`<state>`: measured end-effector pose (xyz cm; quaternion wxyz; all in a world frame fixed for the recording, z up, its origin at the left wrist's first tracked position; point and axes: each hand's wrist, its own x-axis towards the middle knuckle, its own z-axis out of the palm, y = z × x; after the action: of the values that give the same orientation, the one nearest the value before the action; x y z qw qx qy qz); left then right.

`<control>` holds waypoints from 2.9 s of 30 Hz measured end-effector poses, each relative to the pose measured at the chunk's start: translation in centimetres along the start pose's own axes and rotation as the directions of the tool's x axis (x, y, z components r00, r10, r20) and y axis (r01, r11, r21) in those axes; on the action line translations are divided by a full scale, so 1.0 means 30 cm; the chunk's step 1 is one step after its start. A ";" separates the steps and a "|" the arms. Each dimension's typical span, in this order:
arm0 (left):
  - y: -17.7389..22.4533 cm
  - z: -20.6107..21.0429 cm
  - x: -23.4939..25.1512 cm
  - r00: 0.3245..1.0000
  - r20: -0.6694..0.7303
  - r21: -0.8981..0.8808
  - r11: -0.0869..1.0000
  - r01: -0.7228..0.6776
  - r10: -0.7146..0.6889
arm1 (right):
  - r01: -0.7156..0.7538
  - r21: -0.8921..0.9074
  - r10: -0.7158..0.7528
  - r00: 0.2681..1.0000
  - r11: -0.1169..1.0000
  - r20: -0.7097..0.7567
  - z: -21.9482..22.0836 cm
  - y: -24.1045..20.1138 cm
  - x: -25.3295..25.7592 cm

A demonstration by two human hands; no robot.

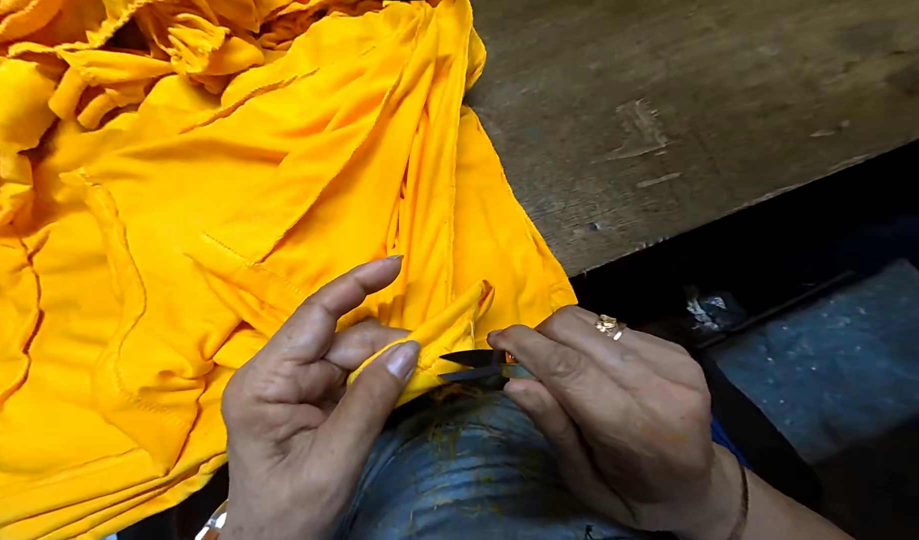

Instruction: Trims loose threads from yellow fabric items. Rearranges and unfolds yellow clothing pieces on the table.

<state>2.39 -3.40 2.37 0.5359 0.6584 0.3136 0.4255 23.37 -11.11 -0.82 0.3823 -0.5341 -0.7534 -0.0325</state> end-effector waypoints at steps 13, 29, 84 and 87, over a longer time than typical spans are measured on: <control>-0.004 0.005 0.001 1.000 -0.007 0.052 0.999 0.001 0.000 | 0.014 -0.021 -0.013 0.999 1.000 0.049 -0.015 0.008 0.004; -0.015 0.026 -0.019 0.996 -0.040 0.020 0.997 0.076 -0.076 | 0.014 0.038 -0.016 0.999 0.999 0.040 0.012 0.009 0.007; -0.027 -0.003 -0.015 0.999 -0.027 0.081 0.996 -0.024 0.026 | -0.440 0.760 0.286 0.896 0.478 0.340 0.063 0.009 -0.020; -0.021 0.007 -0.022 0.999 -0.007 0.104 0.993 -0.051 0.052 | -0.528 0.756 0.395 0.836 0.387 0.381 0.056 0.006 -0.001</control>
<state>2.33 -3.92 1.61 0.4884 0.6912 0.3208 0.4252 22.60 -10.29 -2.07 0.5297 -0.4720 -0.5188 0.4769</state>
